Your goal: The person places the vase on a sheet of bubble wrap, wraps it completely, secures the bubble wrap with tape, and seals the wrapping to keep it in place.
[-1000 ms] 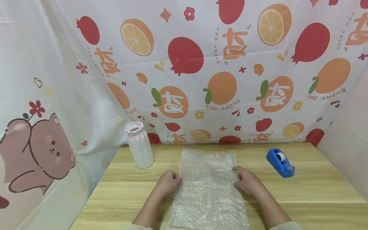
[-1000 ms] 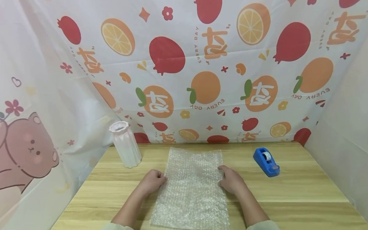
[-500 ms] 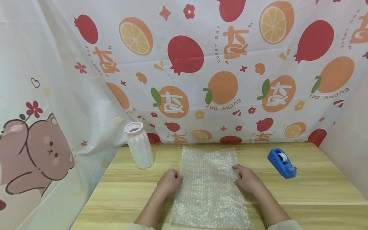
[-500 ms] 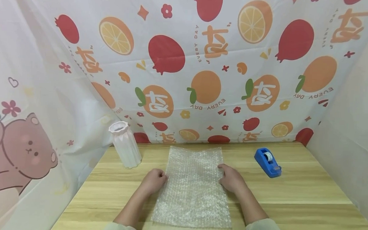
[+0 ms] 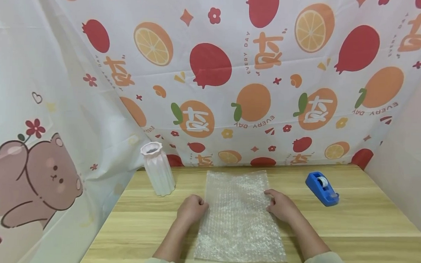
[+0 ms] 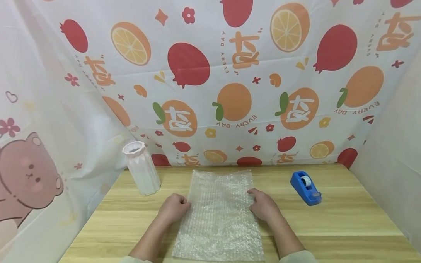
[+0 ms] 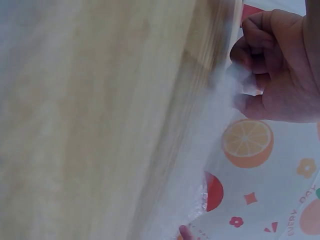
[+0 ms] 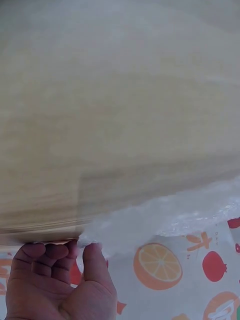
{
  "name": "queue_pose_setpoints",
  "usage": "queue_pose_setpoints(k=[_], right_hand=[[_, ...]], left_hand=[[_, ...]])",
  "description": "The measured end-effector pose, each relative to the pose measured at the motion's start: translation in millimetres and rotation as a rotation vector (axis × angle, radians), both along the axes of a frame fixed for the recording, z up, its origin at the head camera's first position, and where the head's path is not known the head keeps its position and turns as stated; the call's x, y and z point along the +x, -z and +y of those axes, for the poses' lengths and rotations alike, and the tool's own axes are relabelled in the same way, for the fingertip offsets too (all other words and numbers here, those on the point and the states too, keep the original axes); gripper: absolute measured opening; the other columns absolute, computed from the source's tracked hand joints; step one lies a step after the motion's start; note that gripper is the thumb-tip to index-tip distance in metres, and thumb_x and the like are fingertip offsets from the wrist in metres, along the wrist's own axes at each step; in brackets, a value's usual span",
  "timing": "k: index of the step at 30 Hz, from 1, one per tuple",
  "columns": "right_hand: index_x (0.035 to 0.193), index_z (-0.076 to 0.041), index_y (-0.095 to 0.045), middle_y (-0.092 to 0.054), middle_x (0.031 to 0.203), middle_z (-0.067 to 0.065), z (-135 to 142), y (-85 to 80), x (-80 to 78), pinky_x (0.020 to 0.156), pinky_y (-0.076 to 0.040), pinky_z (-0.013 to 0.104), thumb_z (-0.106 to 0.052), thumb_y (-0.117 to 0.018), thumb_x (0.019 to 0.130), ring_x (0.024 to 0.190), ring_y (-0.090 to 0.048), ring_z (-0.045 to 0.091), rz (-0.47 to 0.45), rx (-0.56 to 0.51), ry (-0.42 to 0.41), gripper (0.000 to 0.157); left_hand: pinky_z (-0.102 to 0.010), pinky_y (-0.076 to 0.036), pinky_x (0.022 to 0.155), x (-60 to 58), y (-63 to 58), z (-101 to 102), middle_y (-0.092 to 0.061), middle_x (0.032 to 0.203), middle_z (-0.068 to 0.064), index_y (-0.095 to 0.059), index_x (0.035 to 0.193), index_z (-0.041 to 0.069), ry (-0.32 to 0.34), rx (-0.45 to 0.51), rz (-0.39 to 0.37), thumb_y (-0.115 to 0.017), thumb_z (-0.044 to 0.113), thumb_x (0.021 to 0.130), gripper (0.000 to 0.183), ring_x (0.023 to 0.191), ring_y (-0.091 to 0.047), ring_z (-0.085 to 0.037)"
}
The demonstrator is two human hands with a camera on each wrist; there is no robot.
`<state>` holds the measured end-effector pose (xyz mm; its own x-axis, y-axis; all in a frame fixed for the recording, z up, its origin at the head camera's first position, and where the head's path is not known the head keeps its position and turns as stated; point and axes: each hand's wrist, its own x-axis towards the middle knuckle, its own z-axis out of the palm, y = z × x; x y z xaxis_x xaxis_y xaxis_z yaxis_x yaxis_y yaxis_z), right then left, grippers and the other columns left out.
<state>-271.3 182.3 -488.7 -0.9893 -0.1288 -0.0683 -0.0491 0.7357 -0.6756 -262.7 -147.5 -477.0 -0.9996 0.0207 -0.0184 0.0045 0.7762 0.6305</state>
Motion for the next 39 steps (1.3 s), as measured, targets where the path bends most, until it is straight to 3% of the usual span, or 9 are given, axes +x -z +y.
queue_pose_setpoints(k=[4,7,9,11,14,17,19,25,39], right_hand=[[0.134,-0.009,-0.056,-0.055,0.078,0.004,-1,-2.7,0.2,0.061,-0.04,0.033,-0.008,-0.071,0.086,0.069,-0.05,0.018,0.006,0.024,0.0,0.051],[0.134,-0.009,-0.057,-0.058,0.086,0.005,-4,-6.8,1.6,0.067,-0.046,0.036,-0.01,-0.071,0.086,0.076,-0.053,0.019,0.024,0.054,-0.005,0.05],[0.134,-0.01,-0.058,-0.058,0.091,0.006,-10,-9.7,3.3,0.07,-0.047,0.037,-0.012,-0.07,0.086,0.08,-0.053,0.019,0.047,0.071,-0.027,0.05],[0.133,-0.012,-0.059,-0.057,0.094,0.006,-19,-14.1,6.5,0.07,-0.047,0.037,-0.014,-0.071,0.086,0.082,-0.052,0.019,0.074,0.083,-0.07,0.049],[0.131,-0.014,-0.062,-0.053,0.094,0.006,-35,-18.5,12.0,0.069,-0.044,0.036,-0.017,-0.073,0.084,0.082,-0.049,0.018,0.118,0.112,-0.164,0.048],[0.129,-0.015,-0.064,-0.052,0.098,0.006,-51,-20.7,18.8,0.072,-0.046,0.038,-0.023,-0.075,0.082,0.086,-0.05,0.019,0.16,0.174,-0.261,0.049],[0.128,-0.016,-0.065,-0.054,0.104,0.009,-60,-20.1,22.9,0.076,-0.049,0.043,-0.026,-0.077,0.08,0.093,-0.053,0.022,0.177,0.221,-0.308,0.05],[0.125,-0.018,-0.067,-0.056,0.115,0.016,-67,-16.6,30.5,0.083,-0.05,0.053,-0.035,-0.081,0.077,0.104,-0.057,0.034,0.13,0.295,-0.305,0.053],[0.125,-0.013,-0.066,-0.059,0.105,0.009,-25,-12.6,16.8,0.088,-0.05,0.049,-0.023,-0.082,0.078,0.097,-0.059,0.025,0.006,0.166,-0.121,0.051]], left_hand=[[-0.032,-0.035,0.048,0.6,-2.8,0,-0.049,0.056,0.002,-0.053,0.058,0.015,-0.03,-0.065,-0.002,-0.065,0.031,0.089,0.037,0.052,-0.045,-0.016],[-0.039,-0.047,0.059,2.1,-7.0,3,-0.067,0.079,-0.004,-0.069,0.082,0.009,-0.042,-0.15,0.057,-0.069,0.033,0.088,0.025,0.07,-0.062,-0.023],[-0.046,-0.052,0.069,3.6,-10.1,8,-0.07,0.097,-0.009,-0.071,0.101,0.008,-0.01,-0.206,0.126,-0.072,0.033,0.086,0.03,0.087,-0.066,-0.029],[-0.05,-0.053,0.078,5.8,-13.8,17,-0.067,0.111,-0.013,-0.068,0.115,0.007,0.077,-0.234,0.196,-0.075,0.032,0.084,0.04,0.101,-0.064,-0.035],[-0.053,-0.051,0.087,9.6,-15.6,31,-0.061,0.124,-0.016,-0.066,0.122,0.011,0.273,-0.292,0.246,-0.076,0.037,0.083,0.048,0.112,-0.057,-0.038],[-0.057,-0.046,0.096,14.0,-13.8,42,-0.054,0.137,-0.015,-0.062,0.13,0.016,0.424,-0.353,0.207,-0.075,0.045,0.082,0.058,0.125,-0.05,-0.038],[-0.061,-0.043,0.099,16.7,-11.1,47,-0.051,0.142,-0.014,-0.06,0.133,0.019,0.466,-0.396,0.169,-0.075,0.05,0.08,0.063,0.13,-0.046,-0.038],[-0.064,-0.042,0.098,20.3,-7.0,52,-0.05,0.142,-0.012,-0.061,0.13,0.02,0.48,-0.462,0.117,-0.078,0.055,0.074,0.068,0.131,-0.045,-0.037],[-0.059,-0.047,0.093,20.1,-14.3,50,-0.055,0.136,-0.012,-0.064,0.124,0.014,0.465,-0.428,0.098,-0.084,0.047,0.07,0.067,0.127,-0.049,-0.036]])
